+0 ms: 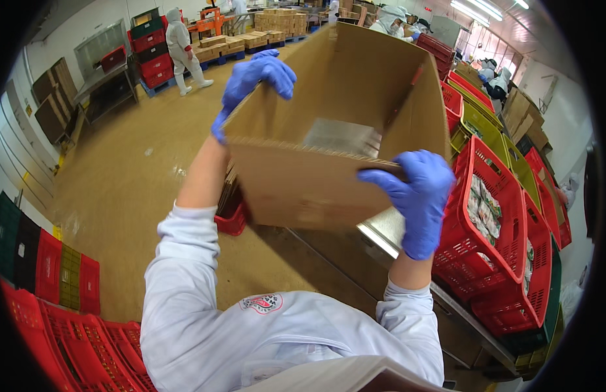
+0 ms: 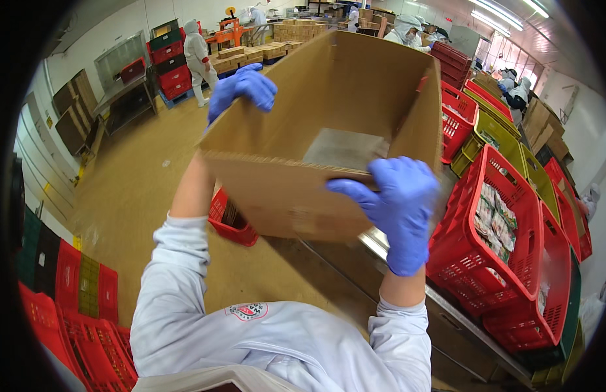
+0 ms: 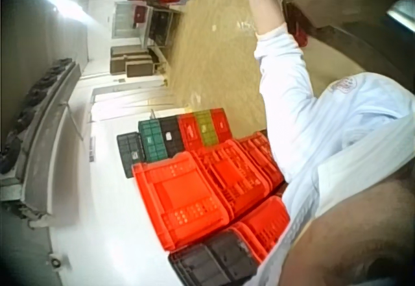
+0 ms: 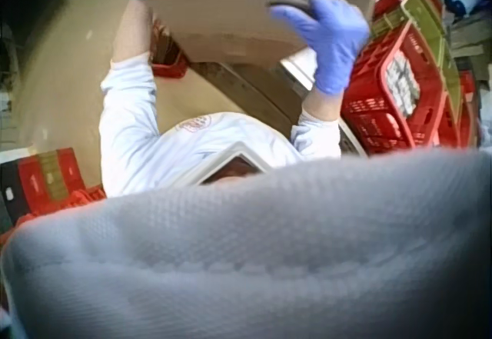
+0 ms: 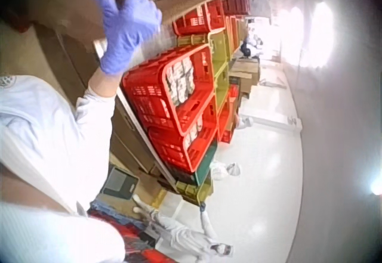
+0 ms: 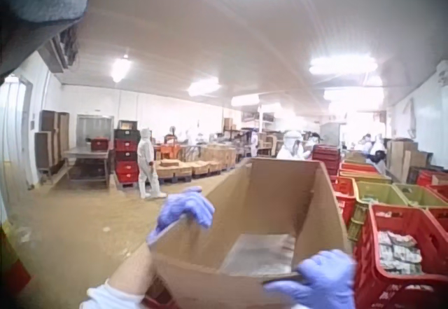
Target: The person transfers prepackaged food items from a cardboard box into red plastic baskets on a metal table. They handle the packages by hand, arranging them in rows within the baskets. The person also stacks empty plastic crates and moves a cardboard box on the table.
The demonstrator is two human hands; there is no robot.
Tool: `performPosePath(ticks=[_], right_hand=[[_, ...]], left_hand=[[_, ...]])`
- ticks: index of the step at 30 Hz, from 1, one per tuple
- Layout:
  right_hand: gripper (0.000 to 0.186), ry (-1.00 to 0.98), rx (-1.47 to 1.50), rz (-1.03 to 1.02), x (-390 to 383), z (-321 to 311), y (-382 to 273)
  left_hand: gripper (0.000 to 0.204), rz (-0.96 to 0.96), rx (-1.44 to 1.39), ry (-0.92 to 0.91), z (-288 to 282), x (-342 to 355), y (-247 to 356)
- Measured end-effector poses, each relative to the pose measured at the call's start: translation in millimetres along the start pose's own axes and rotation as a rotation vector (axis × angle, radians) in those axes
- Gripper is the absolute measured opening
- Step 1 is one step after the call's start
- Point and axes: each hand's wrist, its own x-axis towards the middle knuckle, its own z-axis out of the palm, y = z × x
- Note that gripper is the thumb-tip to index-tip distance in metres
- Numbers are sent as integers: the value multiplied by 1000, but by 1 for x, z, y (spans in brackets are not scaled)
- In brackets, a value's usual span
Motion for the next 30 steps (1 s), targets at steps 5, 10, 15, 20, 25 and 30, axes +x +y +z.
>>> performPosePath(ticks=[5, 10, 15, 20, 25, 30], right_hand=[[45, -128, -340, 151, 14, -29, 12], [46, -201, -363, 169, 9, 5, 13], [32, -328, -117, 194, 24, 6, -21], [40, -52, 215, 494, 52, -4, 31], [21, -36, 436, 199, 31, 70, 127], [23, 148, 478, 52, 24, 76, 62]], left_hand=[[41, -303, 122, -20, 11, -12, -73], [28, -305, 645, -217, 2, 22, -60], [35, -254, 546, -258, 68, 30, 70], [48, -340, 927, -197, 71, 1, 47], [48, -274, 835, -198, 59, 5, -11], [29, -305, 686, -842, 111, -29, -61]])
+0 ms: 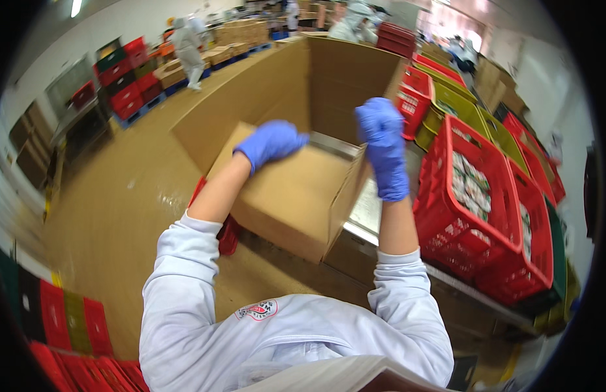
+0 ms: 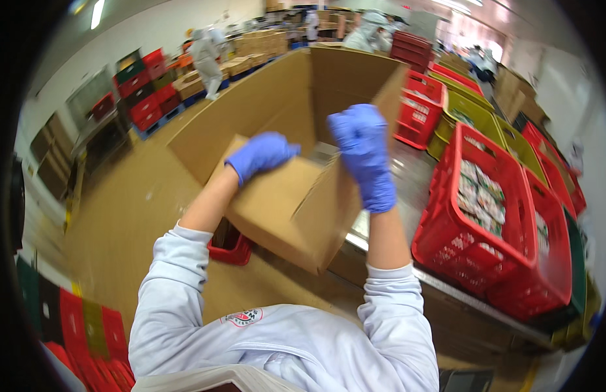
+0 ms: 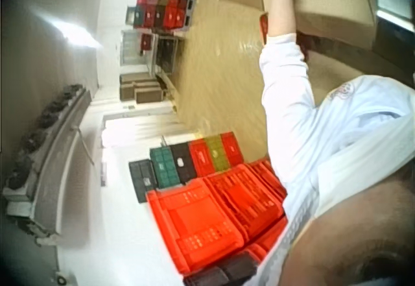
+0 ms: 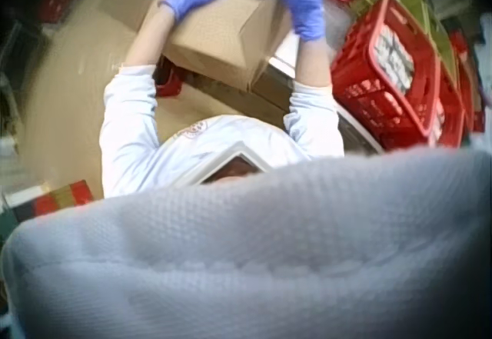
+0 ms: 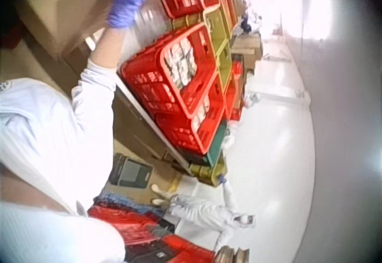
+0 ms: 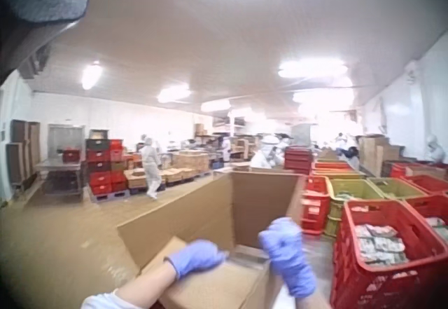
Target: The person transfers prepackaged food items from a cardboard box into red plastic baskets on a metal table. They handle the packages by hand, arranging them in rows within the baskets. The person also stacks empty plastic crates and moves a cardboard box on the table.
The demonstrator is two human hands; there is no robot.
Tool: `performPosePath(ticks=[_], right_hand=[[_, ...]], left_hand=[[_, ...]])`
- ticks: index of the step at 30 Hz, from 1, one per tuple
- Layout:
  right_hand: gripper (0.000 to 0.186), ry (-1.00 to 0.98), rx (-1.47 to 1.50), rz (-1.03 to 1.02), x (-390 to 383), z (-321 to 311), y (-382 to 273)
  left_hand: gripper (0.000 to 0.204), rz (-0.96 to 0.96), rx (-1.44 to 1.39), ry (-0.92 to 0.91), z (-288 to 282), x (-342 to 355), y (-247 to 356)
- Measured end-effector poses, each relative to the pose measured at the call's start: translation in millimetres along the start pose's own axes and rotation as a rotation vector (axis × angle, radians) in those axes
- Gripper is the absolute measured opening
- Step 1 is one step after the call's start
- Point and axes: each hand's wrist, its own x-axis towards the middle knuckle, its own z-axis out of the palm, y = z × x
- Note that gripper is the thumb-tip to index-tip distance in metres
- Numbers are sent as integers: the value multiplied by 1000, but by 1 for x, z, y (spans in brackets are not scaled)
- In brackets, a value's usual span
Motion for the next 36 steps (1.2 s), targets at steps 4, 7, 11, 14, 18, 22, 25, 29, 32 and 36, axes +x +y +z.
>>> performPosePath(ticks=[4, 7, 11, 14, 18, 22, 25, 29, 32, 36], right_hand=[[15, -146, 42, -234, -10, -8, -47], [19, -97, 46, -262, -23, 1, -90], [27, 77, 28, -222, -31, 3, -74], [29, 16, 23, -198, -34, 0, -89], [29, -17, 76, -206, -33, 3, -97], [28, 73, -219, -98, -29, -15, -60], [28, 166, -119, -74, -19, -16, -45], [32, 38, -180, 11, -17, -19, -34], [36, -125, -255, 53, 2, 1, -32], [38, -266, -308, 79, 12, 27, -2]], left_hand=[[22, 523, 378, -921, 81, -36, 54], [32, 251, 12, 37, 72, -16, 24], [55, 179, -89, 972, 10, 99, 18], [98, 89, -105, 973, -51, 139, 4], [109, -160, -31, 912, -45, 194, -26], [76, -54, -29, 724, -47, 197, 6], [24, 226, -463, 294, 32, 201, -46], [28, 21, -328, -317, 77, 151, -36], [30, -48, -279, -374, 70, 125, -46], [34, -16, -276, -352, 81, 137, -38]])
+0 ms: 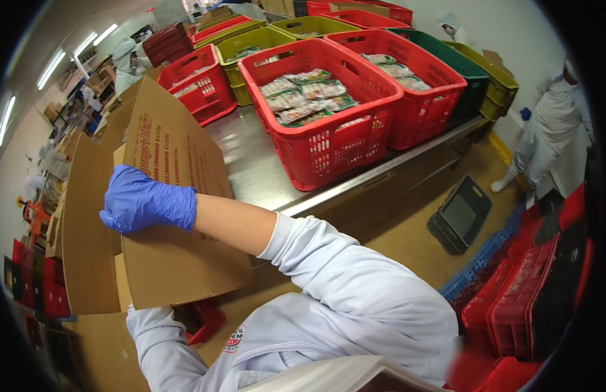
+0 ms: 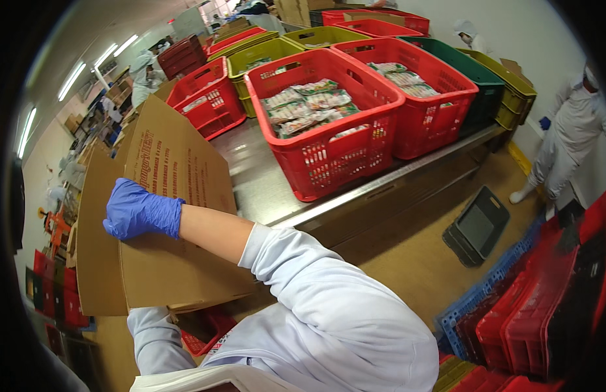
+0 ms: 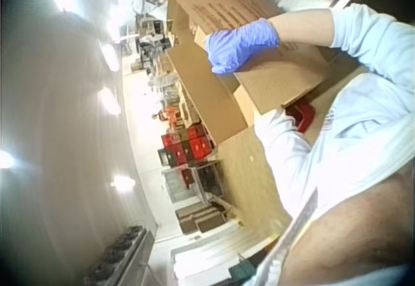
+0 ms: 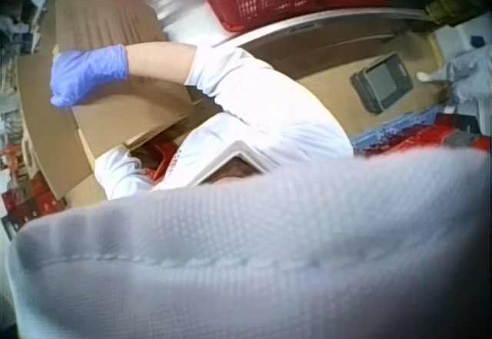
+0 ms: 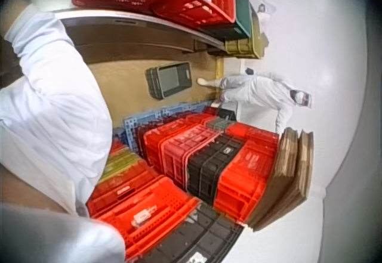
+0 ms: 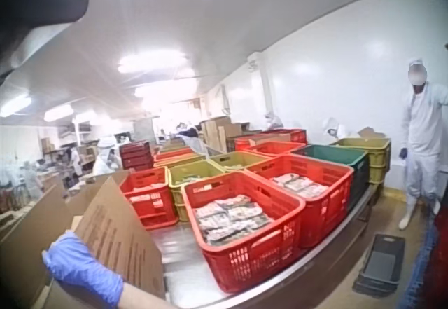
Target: The person transfers prepackaged food items from a cardboard box into red plastic baskets on a metal table. They handle the packages by hand, arranging them in rows within the baskets. The person also stacks empty plastic crates and moves a cardboard box on the table.
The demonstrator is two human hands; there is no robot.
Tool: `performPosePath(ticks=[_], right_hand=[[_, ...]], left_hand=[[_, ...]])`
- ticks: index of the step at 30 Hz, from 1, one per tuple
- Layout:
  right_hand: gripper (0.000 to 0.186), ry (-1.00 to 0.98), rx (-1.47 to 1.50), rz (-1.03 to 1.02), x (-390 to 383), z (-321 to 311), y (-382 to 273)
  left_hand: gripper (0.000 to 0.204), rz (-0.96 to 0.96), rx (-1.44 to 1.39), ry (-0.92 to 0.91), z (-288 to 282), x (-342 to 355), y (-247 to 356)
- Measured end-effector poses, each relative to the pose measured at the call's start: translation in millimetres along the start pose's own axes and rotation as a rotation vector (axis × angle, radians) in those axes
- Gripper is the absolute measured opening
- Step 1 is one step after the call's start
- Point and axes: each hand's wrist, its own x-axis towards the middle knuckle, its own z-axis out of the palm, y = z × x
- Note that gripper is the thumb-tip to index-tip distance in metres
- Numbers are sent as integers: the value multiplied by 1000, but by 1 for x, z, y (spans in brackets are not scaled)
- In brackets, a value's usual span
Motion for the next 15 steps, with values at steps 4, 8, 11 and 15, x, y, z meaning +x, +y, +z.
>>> performPosePath(ticks=[4, 8, 11, 15], right_hand=[[35, -143, 142, -8, 4, 38, -11], [18, -103, 369, 18, -14, 89, 7], [24, 53, 304, 67, -22, 82, 20], [62, -108, 63, 267, -3, 116, 12]], left_hand=[[38, -97, 47, 39, -4, -34, -23], [42, -66, 165, 381, -48, -58, -29], [41, -86, 631, 1154, -78, -134, -20], [63, -837, 584, 680, -99, -218, -33]])
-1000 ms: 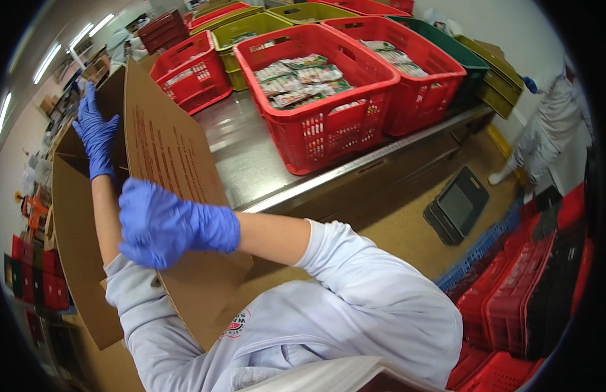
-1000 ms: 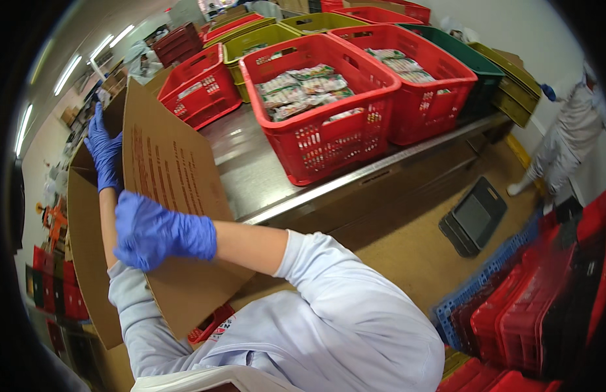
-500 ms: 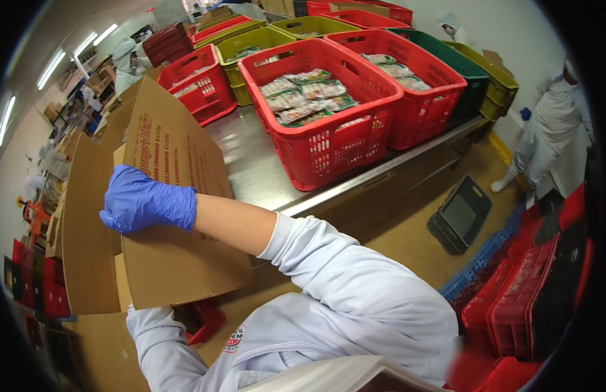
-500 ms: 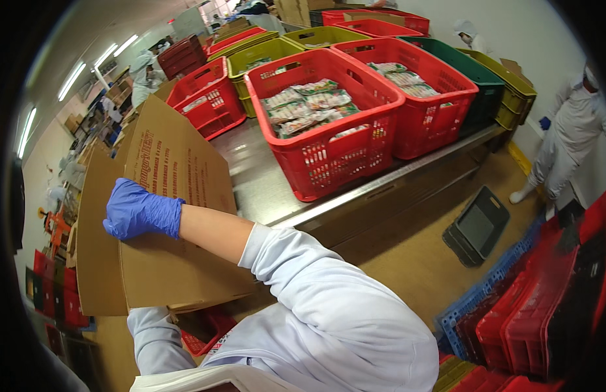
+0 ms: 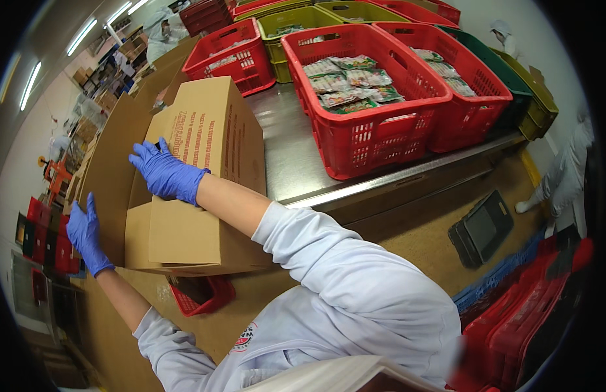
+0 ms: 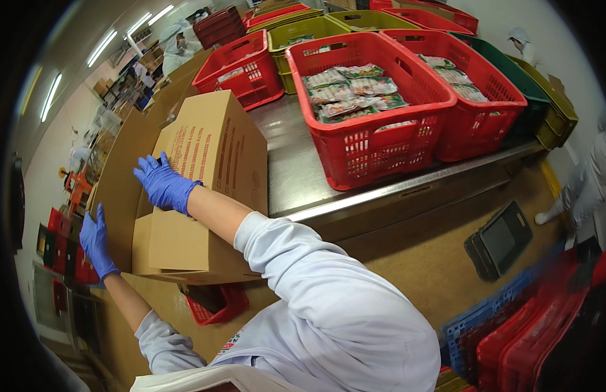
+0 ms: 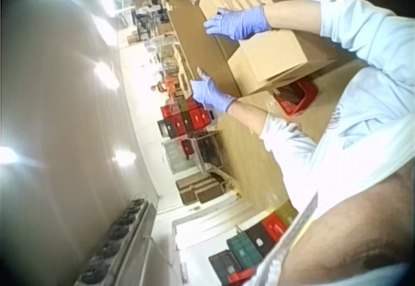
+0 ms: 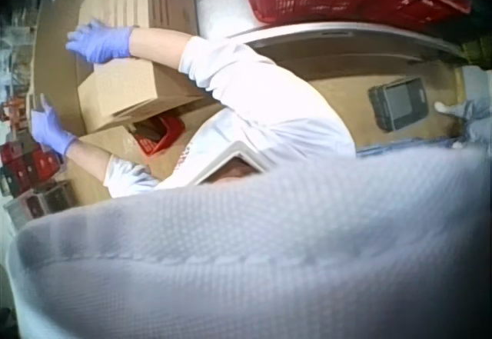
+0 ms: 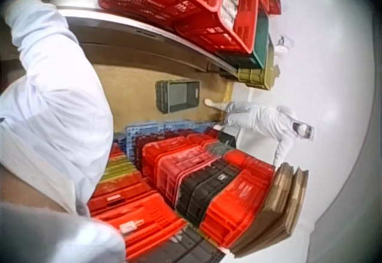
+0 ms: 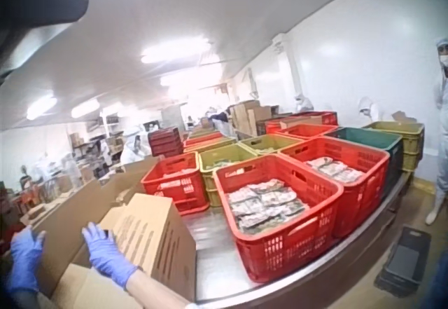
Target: The person transfers prepackaged food items from a cardboard box into red plastic baskets on a metal table. They handle the packages by hand, arranging them in rows within the baskets. The person also stacks empty plastic crates and moves a cardboard box on the table.
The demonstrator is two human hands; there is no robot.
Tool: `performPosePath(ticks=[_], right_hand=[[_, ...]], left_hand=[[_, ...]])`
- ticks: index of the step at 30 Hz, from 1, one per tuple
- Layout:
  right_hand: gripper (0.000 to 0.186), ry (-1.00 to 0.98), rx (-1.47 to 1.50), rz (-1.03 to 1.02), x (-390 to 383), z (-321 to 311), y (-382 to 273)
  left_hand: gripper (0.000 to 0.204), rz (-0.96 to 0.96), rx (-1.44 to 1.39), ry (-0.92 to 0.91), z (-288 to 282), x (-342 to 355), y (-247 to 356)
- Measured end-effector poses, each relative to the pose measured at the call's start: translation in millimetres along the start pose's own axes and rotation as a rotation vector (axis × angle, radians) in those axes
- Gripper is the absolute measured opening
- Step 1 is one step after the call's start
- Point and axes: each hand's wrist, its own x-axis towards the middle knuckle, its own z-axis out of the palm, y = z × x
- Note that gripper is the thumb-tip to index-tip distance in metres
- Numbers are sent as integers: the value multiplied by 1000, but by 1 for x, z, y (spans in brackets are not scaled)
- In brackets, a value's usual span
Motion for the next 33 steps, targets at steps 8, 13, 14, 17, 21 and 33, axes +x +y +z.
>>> performPosePath(ticks=[8, 13, 14, 17, 21, 33], right_hand=[[52, 688, 157, 34, -9, -46, 59], [44, 675, -151, 92, -204, -105, 107], [38, 664, -149, 212, -255, -125, 116], [32, 295, -387, 946, -419, -208, 133], [22, 213, -732, 1269, -660, -286, 118], [25, -300, -206, 2294, -1042, -347, 164]], left_hand=[[81, 334, -373, -269, -52, -101, 153], [81, 342, -113, -300, -38, -92, 150], [84, 289, -134, -351, -35, -87, 155], [90, 254, -169, -350, -43, -84, 190], [91, 202, -113, -409, -90, -104, 236], [68, 178, -399, -441, -152, -144, 347]])
